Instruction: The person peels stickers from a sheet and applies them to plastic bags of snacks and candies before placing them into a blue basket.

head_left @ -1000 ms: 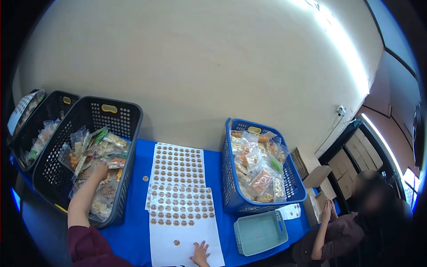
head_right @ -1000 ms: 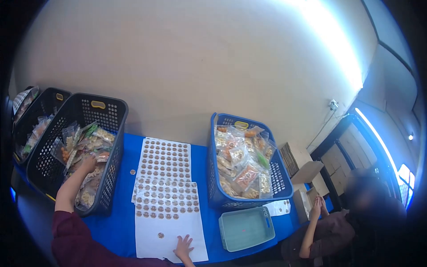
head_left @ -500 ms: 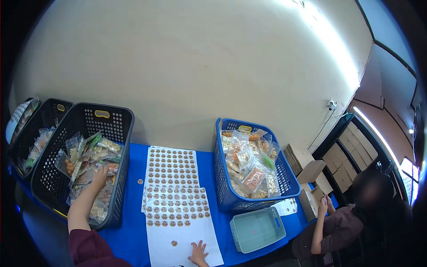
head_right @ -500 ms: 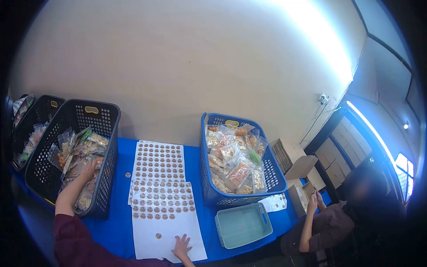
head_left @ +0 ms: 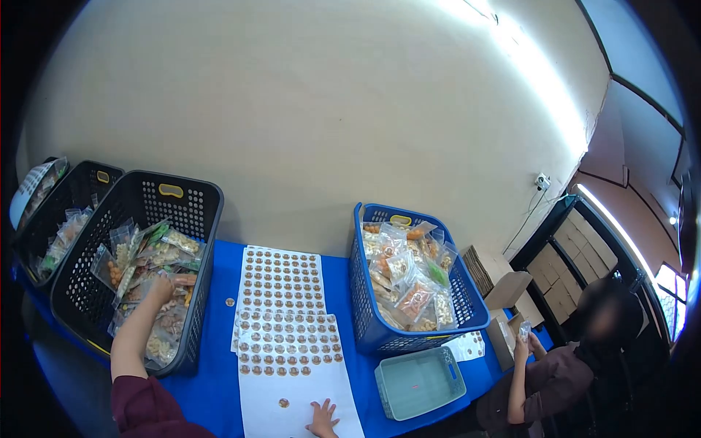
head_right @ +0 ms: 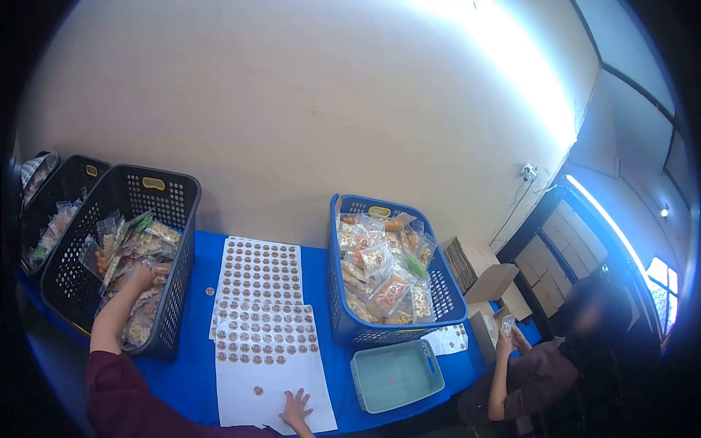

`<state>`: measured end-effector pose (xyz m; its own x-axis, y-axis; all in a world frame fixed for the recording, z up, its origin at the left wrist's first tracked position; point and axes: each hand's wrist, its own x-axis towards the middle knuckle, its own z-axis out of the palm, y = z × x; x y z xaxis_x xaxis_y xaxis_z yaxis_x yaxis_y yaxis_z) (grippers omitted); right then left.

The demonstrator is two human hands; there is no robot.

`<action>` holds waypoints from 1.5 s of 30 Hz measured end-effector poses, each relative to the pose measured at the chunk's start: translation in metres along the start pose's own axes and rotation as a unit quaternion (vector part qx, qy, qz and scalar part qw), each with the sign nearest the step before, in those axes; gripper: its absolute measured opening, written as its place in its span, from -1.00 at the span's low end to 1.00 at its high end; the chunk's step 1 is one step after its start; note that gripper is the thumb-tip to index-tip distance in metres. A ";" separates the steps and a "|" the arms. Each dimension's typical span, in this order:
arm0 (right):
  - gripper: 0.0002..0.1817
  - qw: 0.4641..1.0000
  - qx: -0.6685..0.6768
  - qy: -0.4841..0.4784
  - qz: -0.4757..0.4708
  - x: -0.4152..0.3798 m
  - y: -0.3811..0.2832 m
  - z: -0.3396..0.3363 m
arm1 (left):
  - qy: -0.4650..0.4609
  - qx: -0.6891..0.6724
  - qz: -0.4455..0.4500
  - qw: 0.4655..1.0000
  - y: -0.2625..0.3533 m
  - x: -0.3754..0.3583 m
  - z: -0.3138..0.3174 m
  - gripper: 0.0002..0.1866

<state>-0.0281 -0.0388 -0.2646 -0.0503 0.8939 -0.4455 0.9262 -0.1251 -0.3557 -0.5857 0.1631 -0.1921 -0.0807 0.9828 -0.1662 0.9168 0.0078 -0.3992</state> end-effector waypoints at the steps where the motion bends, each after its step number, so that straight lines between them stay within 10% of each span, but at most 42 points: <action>1: -0.16 1.000 0.001 0.001 -0.002 0.000 0.002 0.000 | 0.053 0.009 -0.004 0.999 -0.002 -0.011 -0.040 -0.63; 8: -0.18 1.000 0.016 0.002 0.007 0.006 0.000 0.007 | 0.535 -0.325 -0.005 0.780 -0.021 -0.089 -0.286 -0.73; 16: -0.20 1.000 -0.006 -0.011 -0.014 0.001 -0.003 -0.005 | 0.297 -0.743 0.062 0.597 0.075 -0.222 -0.347 -0.84; 20: -0.18 0.999 -0.036 -0.017 -0.030 -0.001 0.000 -0.006 | 0.163 -0.806 0.079 0.564 0.142 -0.255 -0.307 -0.90; 27: -0.28 0.994 -0.057 -0.052 -0.084 -0.008 0.016 -0.026 | 0.202 -0.785 -0.010 0.585 0.227 -0.256 -0.238 -0.86; 31: -0.42 0.960 0.222 -0.118 -0.123 0.009 0.038 -0.047 | 0.209 -0.817 -0.056 0.534 0.247 -0.257 -0.202 -0.86; 35: -0.61 0.701 0.634 -0.307 -0.109 -0.042 -0.009 -0.120 | 0.127 -0.814 -0.040 0.566 0.247 -0.267 -0.199 -0.83; 39: -0.66 0.841 0.422 -0.273 -0.202 -0.051 -0.041 -0.126 | -0.025 -0.842 0.010 0.538 0.253 -0.269 -0.185 -0.77; 43: -0.62 0.747 0.613 -0.235 -0.108 -0.051 -0.049 -0.118 | -0.075 -0.968 0.030 0.237 0.242 -0.271 -0.194 -0.60; 45: -0.62 0.697 0.664 -0.244 -0.116 -0.054 -0.059 -0.122 | -0.037 -0.928 0.045 0.368 0.254 -0.274 -0.196 -0.54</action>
<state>-0.0346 -0.0277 -0.1194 -0.5626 0.7436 -0.3612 -0.2739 -0.5799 -0.7672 -0.2537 -0.0675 -0.0711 0.0347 0.9874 -0.1543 -0.4014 0.1552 0.9027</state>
